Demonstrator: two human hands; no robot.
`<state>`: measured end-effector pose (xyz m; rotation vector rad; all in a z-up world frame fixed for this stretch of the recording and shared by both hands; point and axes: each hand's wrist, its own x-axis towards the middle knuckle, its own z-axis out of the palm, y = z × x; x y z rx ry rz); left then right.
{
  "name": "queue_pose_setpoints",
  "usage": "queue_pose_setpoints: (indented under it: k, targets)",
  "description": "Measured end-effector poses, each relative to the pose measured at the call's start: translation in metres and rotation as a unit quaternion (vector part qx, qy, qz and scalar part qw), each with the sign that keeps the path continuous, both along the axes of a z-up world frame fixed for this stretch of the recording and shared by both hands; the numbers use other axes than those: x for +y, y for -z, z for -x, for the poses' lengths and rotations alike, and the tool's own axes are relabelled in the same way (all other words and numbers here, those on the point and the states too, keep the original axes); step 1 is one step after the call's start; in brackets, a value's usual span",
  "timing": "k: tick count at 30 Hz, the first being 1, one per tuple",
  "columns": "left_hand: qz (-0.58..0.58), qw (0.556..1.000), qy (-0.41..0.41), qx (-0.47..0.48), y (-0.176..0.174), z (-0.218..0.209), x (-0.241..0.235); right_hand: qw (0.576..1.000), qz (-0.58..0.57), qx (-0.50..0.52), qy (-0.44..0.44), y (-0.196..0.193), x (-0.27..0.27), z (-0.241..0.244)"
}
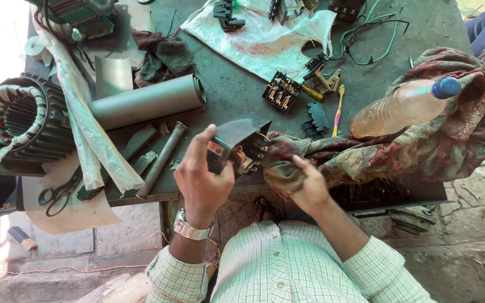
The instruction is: The person cleans a small black electrical component using a patterned cloth, wiping its surfaces and terminals repeatedly. The person then places the component on the table and picks up a larger metal electrical box, wiping its exterior with the same cloth.
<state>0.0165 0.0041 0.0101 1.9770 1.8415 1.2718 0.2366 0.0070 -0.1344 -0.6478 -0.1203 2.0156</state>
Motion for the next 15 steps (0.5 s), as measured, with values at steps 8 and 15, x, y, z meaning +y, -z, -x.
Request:
queue_pose_setpoints:
  k: [8, 15]
  targets:
    - [0.010, 1.000, -0.007, 0.016, -0.006, -0.013, 0.001, 1.000, 0.001, -0.002, -0.018, 0.007, 0.007, 0.031]
    - [0.027, 0.999, -0.006, 0.026, -0.003, -0.017, 0.004, 0.998, -0.015, 0.029, -0.046, 0.000, 0.013, 0.029]
